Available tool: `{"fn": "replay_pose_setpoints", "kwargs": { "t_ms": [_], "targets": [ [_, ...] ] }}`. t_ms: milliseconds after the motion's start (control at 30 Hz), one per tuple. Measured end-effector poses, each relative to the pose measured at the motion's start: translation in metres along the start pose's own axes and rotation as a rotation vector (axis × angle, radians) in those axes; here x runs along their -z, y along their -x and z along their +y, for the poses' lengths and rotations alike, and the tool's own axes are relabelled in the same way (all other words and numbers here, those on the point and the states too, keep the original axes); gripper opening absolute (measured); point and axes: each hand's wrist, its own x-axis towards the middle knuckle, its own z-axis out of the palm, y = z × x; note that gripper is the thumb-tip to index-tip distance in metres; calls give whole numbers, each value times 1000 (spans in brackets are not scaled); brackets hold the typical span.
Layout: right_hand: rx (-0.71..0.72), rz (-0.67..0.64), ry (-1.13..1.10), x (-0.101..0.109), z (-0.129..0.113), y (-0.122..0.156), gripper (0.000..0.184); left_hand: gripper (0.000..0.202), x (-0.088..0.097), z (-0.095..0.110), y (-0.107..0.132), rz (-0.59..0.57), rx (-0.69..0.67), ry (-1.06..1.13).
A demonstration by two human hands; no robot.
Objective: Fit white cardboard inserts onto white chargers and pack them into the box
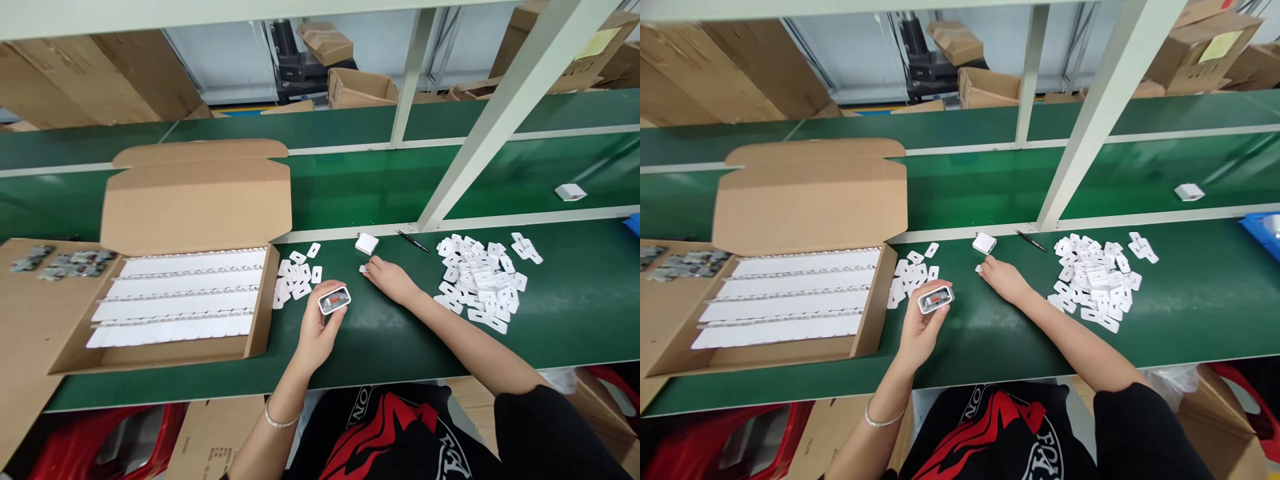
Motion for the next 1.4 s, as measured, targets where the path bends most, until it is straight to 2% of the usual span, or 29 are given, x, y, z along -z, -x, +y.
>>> {"fn": "replay_pose_setpoints", "kwargs": {
  "t_ms": [167, 233, 300, 333, 400, 467, 567, 733, 800, 867, 967, 1167, 1300, 1400],
  "targets": [
    [-45, 91, -94, 12, -6, 3, 30, 31, 1, 4, 4, -3, 111, 23],
    [-117, 192, -325, 21, -19, 9, 29, 35, 1, 1, 6, -33, 148, 45],
    [-180, 259, -659, 29, -38, 17, 26, 38, 1, -4, 8, -50, 158, 62],
    [-184, 250, -802, 33, -48, 22, 26, 38, -1, -7, 9, -45, 158, 55],
    [-159, 189, -952, 38, -68, 30, 24, 40, -5, -10, 10, -18, 163, 16],
    [-146, 146, -981, 39, -84, 36, 21, 41, -10, -12, 9, 5, 175, -27],
    [-164, 164, -958, 37, -97, 40, 21, 39, -17, -11, 7, 25, 183, -62],
    [-196, 199, -987, 34, -99, 39, 18, 37, -21, -12, 7, 21, 152, -54],
    [-234, 191, -1007, 29, -97, 37, 28, 38, -21, -14, 8, 36, 95, -19],
    [-258, 118, -1067, 22, -95, 35, 36, 41, -21, -15, 9, 51, 37, -4],
    [-228, -5, -1195, 8, -92, 31, 36, 46, -20, -16, 8, 60, 31, -74],
    [-235, 129, -1117, -14, -84, 32, 47, 44, -15, -24, 0, -22, 98, -154],
    [-227, 169, -1098, -22, -82, 36, 47, 41, -15, -32, -3, 5, 68, -90],
    [-253, 182, -1179, -28, -82, 35, 62, 43, -16, -35, -4, 31, 129, -47]
  ]
}}
